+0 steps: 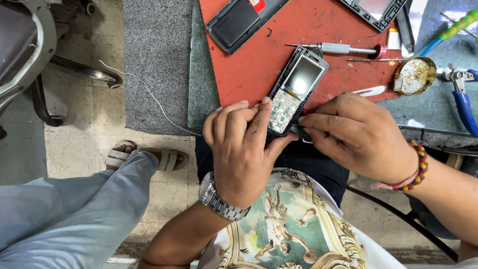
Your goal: The person disassembles a blue mobile phone on a workbench, removes the back cover and battery, and uses a metal prying tool to detach internal components. They manipulate the motherboard and connectors, then reassemble the phone by reinserting the battery and back cover.
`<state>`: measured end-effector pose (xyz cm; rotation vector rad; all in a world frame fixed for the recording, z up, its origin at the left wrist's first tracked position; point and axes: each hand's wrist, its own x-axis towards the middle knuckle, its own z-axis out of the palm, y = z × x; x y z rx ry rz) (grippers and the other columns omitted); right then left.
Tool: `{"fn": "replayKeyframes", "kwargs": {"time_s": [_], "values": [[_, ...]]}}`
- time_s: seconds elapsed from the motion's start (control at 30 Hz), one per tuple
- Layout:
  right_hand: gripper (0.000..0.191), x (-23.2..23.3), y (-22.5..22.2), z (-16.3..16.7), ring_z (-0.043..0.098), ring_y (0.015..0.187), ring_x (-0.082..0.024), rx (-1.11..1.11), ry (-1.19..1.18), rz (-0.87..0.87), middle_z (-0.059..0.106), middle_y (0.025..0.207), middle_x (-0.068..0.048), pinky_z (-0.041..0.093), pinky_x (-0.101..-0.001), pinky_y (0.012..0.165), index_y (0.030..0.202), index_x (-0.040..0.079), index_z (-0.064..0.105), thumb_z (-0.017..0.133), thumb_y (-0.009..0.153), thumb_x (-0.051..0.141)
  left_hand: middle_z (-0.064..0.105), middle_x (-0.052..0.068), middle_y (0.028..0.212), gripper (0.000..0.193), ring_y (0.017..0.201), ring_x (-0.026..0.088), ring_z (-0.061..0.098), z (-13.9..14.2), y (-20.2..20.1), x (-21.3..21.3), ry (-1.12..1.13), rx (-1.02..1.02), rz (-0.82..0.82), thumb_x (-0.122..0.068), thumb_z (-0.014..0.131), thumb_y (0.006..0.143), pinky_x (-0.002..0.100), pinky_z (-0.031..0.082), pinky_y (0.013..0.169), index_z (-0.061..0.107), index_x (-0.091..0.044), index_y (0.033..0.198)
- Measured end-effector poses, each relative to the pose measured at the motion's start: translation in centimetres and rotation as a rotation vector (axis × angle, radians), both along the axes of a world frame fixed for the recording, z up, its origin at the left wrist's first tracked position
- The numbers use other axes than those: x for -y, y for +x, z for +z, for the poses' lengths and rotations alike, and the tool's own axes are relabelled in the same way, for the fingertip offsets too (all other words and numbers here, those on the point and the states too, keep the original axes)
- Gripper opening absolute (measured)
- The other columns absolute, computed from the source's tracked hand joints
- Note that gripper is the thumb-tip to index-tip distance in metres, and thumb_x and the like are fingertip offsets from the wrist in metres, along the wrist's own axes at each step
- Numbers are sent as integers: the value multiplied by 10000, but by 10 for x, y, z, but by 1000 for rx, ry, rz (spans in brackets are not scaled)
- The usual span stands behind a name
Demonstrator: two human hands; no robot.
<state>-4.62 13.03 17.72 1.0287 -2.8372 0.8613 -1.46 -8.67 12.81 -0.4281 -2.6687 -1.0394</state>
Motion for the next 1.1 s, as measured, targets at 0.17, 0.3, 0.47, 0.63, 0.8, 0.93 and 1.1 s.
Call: {"fn": "replayKeyframes", "kwargs": {"time_s": [0.17,0.3,0.47,0.63,0.8,0.93,1.1], "values": [[270,-4,-8,-1,653,885,-250,-107,21,118,678,991,-66,527,-371,739,1079,65,763,792,813,37,596,41,1167,684,1233,255,538,2,-2,3,-14,1,-32,-349,900,812,501,331,1134,640,-34,1361],[318,-3,-15,2,648,924,-256,-199,79,223,692,1020,-57,534,-383,758,1084,73,773,788,767,85,599,43,1175,678,1227,261,536,4,-5,8,-21,6,-75,-339,893,807,505,327,1128,638,-40,1360],[323,-1,-19,5,618,862,-243,-241,124,251,700,989,-42,487,-379,711,1070,73,785,793,749,109,591,48,1160,661,1210,263,539,7,-7,12,-27,29,-116,-322,884,825,506,332,1118,637,-38,1368],[308,1,-19,1,623,888,-248,-230,110,243,700,1017,-56,500,-374,746,1070,61,777,773,762,63,592,45,1165,660,1215,265,538,7,-8,12,-14,18,-113,-328,879,828,506,332,1122,633,-37,1368],[330,2,-16,-4,634,914,-266,-156,82,214,695,1044,-67,510,-389,771,1085,67,757,748,757,34,593,50,1177,670,1224,270,534,6,-7,13,-12,21,-124,-331,876,834,506,330,1120,629,-33,1381],[346,2,-17,-6,630,925,-274,-114,76,213,695,1066,-63,512,-401,774,1091,79,749,738,748,33,588,54,1186,680,1235,267,527,5,-7,13,-18,22,-121,-341,874,833,508,326,1130,628,-33,1387],[360,2,-18,-4,619,919,-281,-76,104,215,701,1073,-56,501,-418,748,1075,83,753,739,717,45,587,49,1192,678,1242,263,523,3,-6,12,-26,17,-119,-350,878,837,505,324,1133,631,-38,1387]]}}
